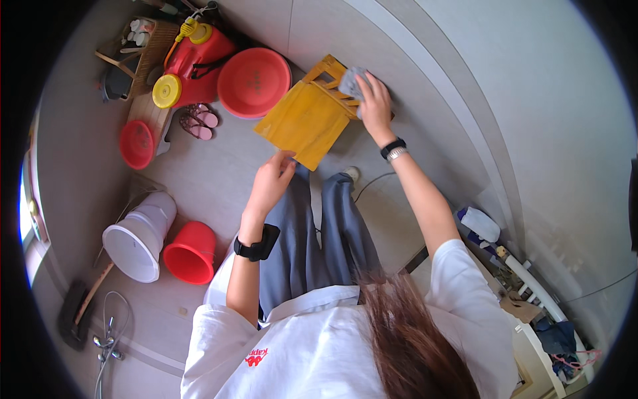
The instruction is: The person wipes a glass door and then the tiled wall in a bathroom using a grey cloth. They move around the room to reach different sections of the wall, repeatedly wiping and folding the cloth while cleaning.
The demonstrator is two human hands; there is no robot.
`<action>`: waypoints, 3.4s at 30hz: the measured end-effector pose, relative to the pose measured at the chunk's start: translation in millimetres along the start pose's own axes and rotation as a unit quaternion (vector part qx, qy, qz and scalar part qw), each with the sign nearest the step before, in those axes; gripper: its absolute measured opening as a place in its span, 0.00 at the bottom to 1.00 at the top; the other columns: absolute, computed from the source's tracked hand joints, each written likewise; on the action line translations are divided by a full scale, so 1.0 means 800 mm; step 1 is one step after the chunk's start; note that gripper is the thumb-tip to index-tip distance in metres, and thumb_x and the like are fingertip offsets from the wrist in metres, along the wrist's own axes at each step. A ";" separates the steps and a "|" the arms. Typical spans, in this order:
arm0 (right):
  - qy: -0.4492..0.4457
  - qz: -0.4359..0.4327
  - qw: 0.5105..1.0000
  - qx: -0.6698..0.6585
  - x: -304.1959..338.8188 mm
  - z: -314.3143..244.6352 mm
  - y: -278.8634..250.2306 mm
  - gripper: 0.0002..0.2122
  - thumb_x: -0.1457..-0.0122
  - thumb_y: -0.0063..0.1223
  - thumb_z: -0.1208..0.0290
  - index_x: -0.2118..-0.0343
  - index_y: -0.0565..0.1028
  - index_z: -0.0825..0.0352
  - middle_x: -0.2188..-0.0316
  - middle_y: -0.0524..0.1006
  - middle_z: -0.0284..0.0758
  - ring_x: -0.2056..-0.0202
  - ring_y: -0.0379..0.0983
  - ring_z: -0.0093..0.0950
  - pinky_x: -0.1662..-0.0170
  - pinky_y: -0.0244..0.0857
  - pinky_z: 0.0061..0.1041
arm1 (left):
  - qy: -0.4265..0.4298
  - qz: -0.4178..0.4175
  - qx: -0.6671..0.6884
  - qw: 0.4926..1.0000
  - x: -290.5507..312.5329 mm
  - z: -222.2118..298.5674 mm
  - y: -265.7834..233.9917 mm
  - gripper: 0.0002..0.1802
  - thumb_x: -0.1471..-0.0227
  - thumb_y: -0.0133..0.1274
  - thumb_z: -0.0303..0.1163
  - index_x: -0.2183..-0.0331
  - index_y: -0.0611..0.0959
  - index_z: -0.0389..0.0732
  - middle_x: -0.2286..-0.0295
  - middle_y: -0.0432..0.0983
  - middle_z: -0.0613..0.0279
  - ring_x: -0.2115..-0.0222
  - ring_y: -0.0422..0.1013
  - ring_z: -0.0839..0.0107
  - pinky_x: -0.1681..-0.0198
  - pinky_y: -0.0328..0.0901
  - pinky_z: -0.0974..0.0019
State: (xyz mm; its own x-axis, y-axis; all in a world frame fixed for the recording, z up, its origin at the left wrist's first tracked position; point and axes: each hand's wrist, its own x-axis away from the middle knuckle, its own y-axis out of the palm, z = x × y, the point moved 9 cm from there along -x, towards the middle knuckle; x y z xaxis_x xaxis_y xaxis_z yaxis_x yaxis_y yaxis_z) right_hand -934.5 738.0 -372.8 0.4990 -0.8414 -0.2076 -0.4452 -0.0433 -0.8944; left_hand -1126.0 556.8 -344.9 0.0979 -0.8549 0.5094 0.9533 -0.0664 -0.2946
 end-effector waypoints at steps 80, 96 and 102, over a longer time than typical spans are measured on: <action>0.257 0.096 0.733 -0.623 0.196 -0.053 -0.401 0.20 0.39 0.42 0.70 0.43 0.59 0.64 0.48 0.66 0.43 0.54 0.70 0.30 0.57 0.69 0.28 | 0.217 0.078 0.271 0.935 0.072 0.349 0.072 0.25 0.56 0.59 0.32 0.56 0.69 0.35 0.65 0.72 0.59 0.65 0.69 0.72 0.62 0.66 0.68; 0.394 0.179 0.705 -0.562 0.239 0.005 -0.387 0.13 0.40 0.40 0.73 0.53 0.69 0.66 0.61 0.75 0.37 0.65 0.72 0.21 0.65 0.69 0.20 | 0.565 0.340 0.235 0.714 0.034 0.603 -0.215 0.29 0.48 0.47 0.26 0.47 0.56 0.34 0.51 0.59 0.51 0.51 0.58 0.63 0.45 0.50 0.63; 0.422 0.184 0.690 -0.559 0.241 0.005 -0.380 0.13 0.40 0.43 0.69 0.55 0.71 0.67 0.62 0.75 0.36 0.65 0.72 0.22 0.64 0.67 0.22 | 0.551 0.444 0.092 0.700 0.026 0.610 -0.139 0.39 0.53 0.49 0.37 0.42 0.55 0.39 0.40 0.39 0.46 0.39 0.38 0.51 0.39 0.36 0.54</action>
State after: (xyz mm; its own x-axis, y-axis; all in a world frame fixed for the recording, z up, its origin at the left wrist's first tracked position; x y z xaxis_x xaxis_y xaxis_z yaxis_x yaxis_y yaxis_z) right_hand -699.7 591.2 -142.2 -0.2006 -0.9000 0.3869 -0.9567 0.2650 0.1204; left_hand -1090.6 797.3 93.0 0.4926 -0.4006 -0.7726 0.6868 0.7242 0.0624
